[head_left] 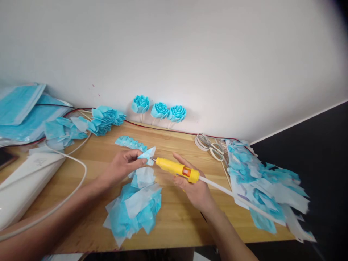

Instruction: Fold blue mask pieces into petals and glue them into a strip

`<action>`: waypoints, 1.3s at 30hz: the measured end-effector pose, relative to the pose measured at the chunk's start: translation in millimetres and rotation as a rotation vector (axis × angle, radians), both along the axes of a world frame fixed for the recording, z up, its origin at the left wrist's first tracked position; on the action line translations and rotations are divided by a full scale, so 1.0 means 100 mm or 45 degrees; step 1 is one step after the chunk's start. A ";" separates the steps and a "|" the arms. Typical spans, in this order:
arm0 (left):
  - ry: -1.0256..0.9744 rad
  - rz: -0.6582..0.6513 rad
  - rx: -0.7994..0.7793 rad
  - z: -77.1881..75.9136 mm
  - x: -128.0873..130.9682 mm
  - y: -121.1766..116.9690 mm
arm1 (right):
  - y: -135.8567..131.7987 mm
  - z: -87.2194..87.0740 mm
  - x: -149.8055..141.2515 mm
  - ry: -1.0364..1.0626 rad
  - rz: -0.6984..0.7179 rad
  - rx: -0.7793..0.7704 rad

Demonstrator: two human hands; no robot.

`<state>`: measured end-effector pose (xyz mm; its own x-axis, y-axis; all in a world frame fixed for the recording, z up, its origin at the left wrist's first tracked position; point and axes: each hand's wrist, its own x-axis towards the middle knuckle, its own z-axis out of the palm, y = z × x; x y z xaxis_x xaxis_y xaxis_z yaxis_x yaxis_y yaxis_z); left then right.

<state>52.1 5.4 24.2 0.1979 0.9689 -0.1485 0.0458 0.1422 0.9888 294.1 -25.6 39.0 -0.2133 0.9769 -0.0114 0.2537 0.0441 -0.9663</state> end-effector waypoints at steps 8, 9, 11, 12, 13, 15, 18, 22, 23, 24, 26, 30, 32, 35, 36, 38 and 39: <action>-0.045 -0.037 0.016 -0.05 -0.02 0.00 | 0.01 0.09 0.05 -0.298 0.085 0.164; -0.053 -0.026 0.022 -0.07 -0.03 0.00 | 0.01 0.10 0.07 -0.382 0.123 0.274; -0.083 0.017 0.022 -0.09 -0.05 0.01 | 0.00 0.11 0.12 -0.534 0.214 0.522; -0.097 0.041 0.020 -0.10 -0.05 0.01 | -0.01 0.12 0.16 -0.599 0.258 0.623; -0.104 0.058 0.020 -0.11 -0.06 0.01 | -0.02 0.12 0.20 -0.663 0.287 0.693; -0.101 0.082 0.037 -0.12 -0.07 0.02 | -0.01 0.10 0.32 -0.838 0.289 0.734; -0.073 0.086 0.059 -0.14 -0.07 0.03 | 0.06 0.01 0.62 -1.212 0.201 0.656; -0.097 0.063 0.033 -0.14 -0.05 0.01 | 0.22 -0.16 1.20 -1.441 0.111 0.545; -0.108 0.061 0.028 -0.14 -0.04 0.01 | 0.24 -0.17 1.33 -1.459 0.128 0.512; -0.119 0.060 0.022 -0.14 -0.04 0.00 | 0.26 -0.16 1.43 -1.471 0.143 0.487; -0.140 0.056 -0.002 -0.14 -0.03 0.00 | 0.28 -0.08 1.51 -1.465 0.164 0.490; -0.186 0.057 -0.055 -0.13 -0.01 0.01 | 0.26 0.15 1.08 -1.168 0.016 0.541; -0.189 0.045 -0.065 -0.12 0.00 0.01 | 0.26 0.19 0.68 -0.801 0.108 0.414; -0.175 0.010 -0.084 -0.10 0.00 0.00 | 0.32 0.11 0.11 -0.282 0.339 0.155; -0.168 0.000 -0.083 -0.10 0.00 0.00 | 0.35 0.07 -0.04 -0.164 0.362 0.121; -0.152 -0.014 -0.068 -0.10 -0.01 0.01 | 0.41 -0.01 -0.25 0.019 0.435 0.008; -0.141 -0.021 -0.061 -0.11 -0.01 0.01 | 0.44 -0.04 -0.32 0.093 0.455 -0.046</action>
